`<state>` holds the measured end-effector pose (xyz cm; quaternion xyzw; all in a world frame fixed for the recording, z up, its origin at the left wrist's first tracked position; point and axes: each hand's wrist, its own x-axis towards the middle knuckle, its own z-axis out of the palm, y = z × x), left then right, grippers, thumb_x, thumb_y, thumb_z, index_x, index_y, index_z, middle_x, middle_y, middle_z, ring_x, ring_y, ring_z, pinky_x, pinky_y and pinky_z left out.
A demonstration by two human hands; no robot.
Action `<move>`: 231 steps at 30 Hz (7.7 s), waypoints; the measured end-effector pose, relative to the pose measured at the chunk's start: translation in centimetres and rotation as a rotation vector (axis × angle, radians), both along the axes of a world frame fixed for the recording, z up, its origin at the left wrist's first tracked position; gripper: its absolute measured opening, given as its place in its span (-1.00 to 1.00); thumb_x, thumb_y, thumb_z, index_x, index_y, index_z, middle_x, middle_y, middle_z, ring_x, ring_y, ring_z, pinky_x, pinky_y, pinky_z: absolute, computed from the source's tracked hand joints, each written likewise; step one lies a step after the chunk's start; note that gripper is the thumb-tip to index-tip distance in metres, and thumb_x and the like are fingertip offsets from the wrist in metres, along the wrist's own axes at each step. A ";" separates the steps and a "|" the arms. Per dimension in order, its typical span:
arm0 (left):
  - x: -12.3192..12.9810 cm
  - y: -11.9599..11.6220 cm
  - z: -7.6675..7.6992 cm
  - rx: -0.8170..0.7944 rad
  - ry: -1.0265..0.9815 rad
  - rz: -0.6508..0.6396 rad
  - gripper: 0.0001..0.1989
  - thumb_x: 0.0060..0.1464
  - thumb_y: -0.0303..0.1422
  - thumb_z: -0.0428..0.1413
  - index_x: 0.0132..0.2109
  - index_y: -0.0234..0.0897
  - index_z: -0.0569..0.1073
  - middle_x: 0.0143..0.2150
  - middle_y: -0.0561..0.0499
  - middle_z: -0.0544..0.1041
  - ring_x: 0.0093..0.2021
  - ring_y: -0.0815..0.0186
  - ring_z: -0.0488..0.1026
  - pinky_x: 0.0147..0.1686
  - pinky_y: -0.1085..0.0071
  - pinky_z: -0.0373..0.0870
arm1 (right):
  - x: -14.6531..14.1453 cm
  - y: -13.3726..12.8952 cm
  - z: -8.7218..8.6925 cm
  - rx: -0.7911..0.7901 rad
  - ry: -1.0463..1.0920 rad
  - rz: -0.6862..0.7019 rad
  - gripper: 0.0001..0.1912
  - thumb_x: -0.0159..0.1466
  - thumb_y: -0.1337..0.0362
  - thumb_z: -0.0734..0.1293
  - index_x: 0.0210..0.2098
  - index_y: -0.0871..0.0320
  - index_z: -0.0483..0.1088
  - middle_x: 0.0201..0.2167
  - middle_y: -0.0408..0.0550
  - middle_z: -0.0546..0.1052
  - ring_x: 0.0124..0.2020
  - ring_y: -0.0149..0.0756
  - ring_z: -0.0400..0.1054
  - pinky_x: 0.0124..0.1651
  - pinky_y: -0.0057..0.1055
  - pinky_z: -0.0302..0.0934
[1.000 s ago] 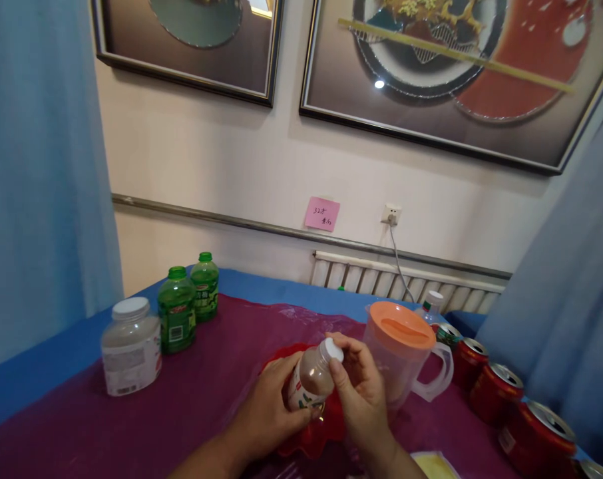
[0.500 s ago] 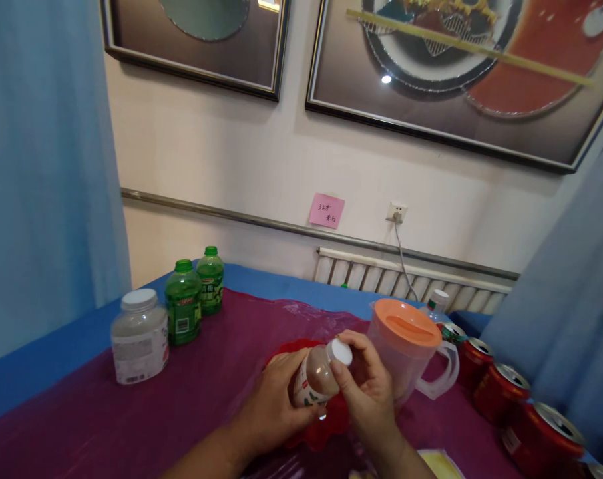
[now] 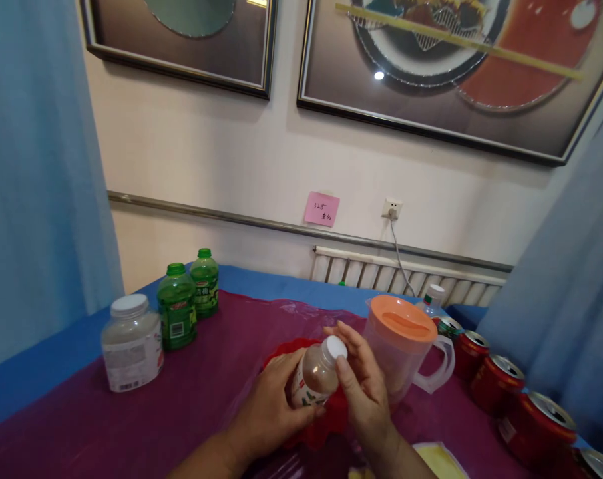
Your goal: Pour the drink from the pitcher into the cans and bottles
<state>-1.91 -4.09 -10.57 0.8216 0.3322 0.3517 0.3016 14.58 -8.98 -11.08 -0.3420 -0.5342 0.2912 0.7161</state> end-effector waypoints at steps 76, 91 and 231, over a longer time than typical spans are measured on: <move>0.2 -0.1 0.6 -0.033 -0.019 0.026 -0.37 -0.15 -0.37 0.32 0.14 -0.10 0.46 0.07 -0.01 0.59 0.04 0.09 0.51 0.08 0.21 0.44 | 0.5 0.5 -0.1 -0.067 0.030 -0.019 -0.59 0.33 0.08 0.38 0.13 0.05 0.40 0.10 0.05 0.51 0.13 -0.09 0.39 0.19 -0.13 0.28; 0.1 0.1 0.4 -0.001 -0.020 0.027 -0.36 -0.13 -0.34 0.32 0.16 -0.08 0.44 0.09 0.00 0.58 0.06 0.10 0.51 0.07 0.24 0.45 | 0.3 0.8 -0.8 -0.045 0.002 -0.128 -0.47 0.22 0.11 0.49 0.13 0.05 0.36 0.05 0.05 0.51 0.09 -0.09 0.40 0.19 -0.10 0.26; 0.0 3.5 -1.7 0.024 -0.204 0.110 -0.47 0.01 0.07 0.19 0.05 -0.11 0.54 -0.06 -0.04 0.69 -0.08 0.06 0.64 0.03 0.19 0.57 | 26.2 1.8 1.0 -0.819 -0.848 -1.022 -0.40 0.24 0.15 0.42 0.22 0.18 0.30 0.09 0.11 0.54 0.06 -0.09 0.46 -0.01 -0.37 0.25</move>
